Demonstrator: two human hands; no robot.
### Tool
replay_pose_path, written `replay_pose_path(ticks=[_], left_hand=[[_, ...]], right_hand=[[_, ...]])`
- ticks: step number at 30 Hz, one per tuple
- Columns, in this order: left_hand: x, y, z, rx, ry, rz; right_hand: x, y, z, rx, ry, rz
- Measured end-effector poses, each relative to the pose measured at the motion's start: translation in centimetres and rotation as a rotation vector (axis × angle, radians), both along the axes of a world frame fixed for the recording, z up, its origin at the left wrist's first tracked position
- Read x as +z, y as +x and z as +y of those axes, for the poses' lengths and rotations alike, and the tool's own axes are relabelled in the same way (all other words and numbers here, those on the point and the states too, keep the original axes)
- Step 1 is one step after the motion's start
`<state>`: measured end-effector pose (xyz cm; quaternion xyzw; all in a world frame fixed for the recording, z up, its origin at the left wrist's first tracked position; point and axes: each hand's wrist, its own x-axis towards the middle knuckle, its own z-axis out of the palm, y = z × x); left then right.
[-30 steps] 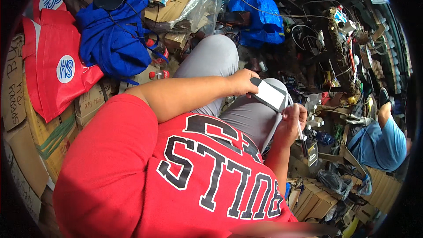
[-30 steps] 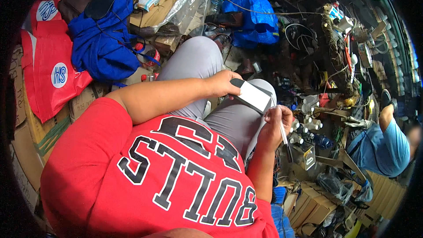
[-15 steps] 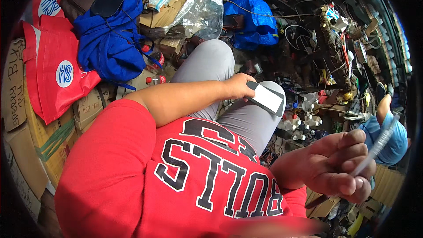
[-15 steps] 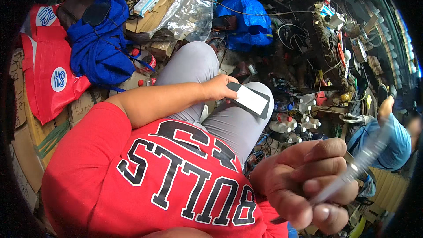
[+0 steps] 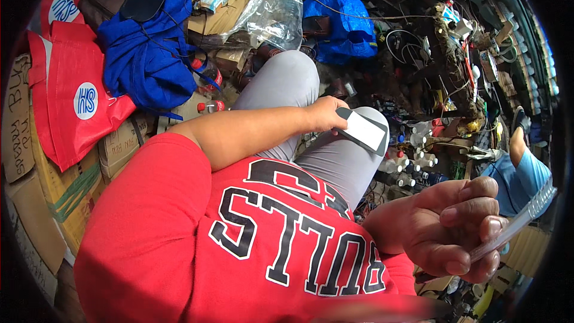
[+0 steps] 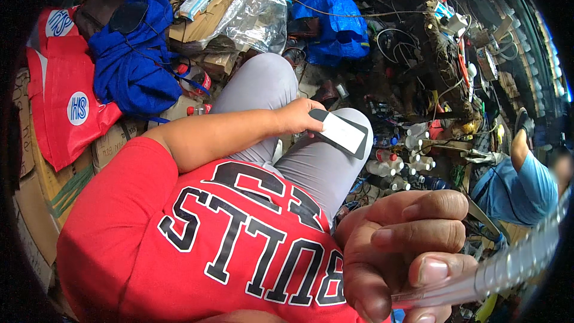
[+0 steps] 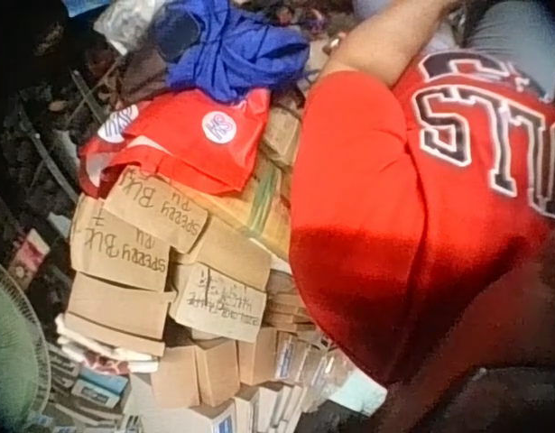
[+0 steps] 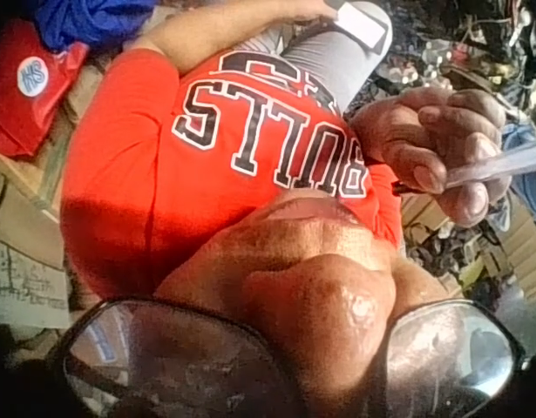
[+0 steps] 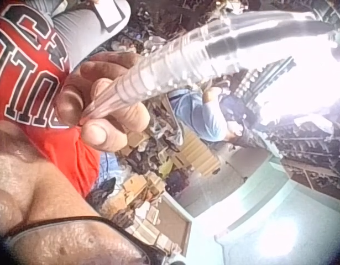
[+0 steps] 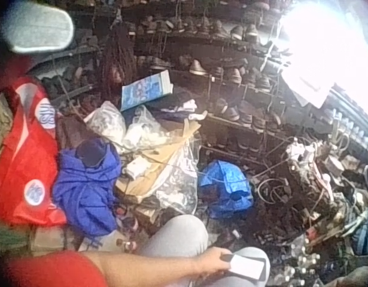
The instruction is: Hand-stitching shoe components and labeling parts in a manufacturing environment.
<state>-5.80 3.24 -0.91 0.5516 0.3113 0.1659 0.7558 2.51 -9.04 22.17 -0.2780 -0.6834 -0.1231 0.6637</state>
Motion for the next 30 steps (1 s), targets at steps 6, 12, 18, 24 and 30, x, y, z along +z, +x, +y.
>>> replay_pose_path(ticks=[6,12,18,24,30], left_hand=[[0.1,0.1,0.0,-0.015,0.000,-0.019],[0.3,0.2,-0.1,0.000,0.011,-0.002],[0.2,0.2,0.0,-0.004,0.004,-0.015],[0.2,0.3,-0.1,-0.003,-0.008,-0.020],[0.5,0.2,-0.3,-0.008,-0.007,-0.024]], right_hand=[[-0.3,1.0,-0.7,0.004,0.001,-0.073],[-0.4,0.7,-0.6,-0.006,0.036,-0.055],[-0.2,0.6,-0.6,0.023,-0.014,-0.106],[-0.6,1.3,-1.1,-0.040,0.002,-0.111],[-0.5,0.4,-1.0,-0.073,-0.002,-0.133]])
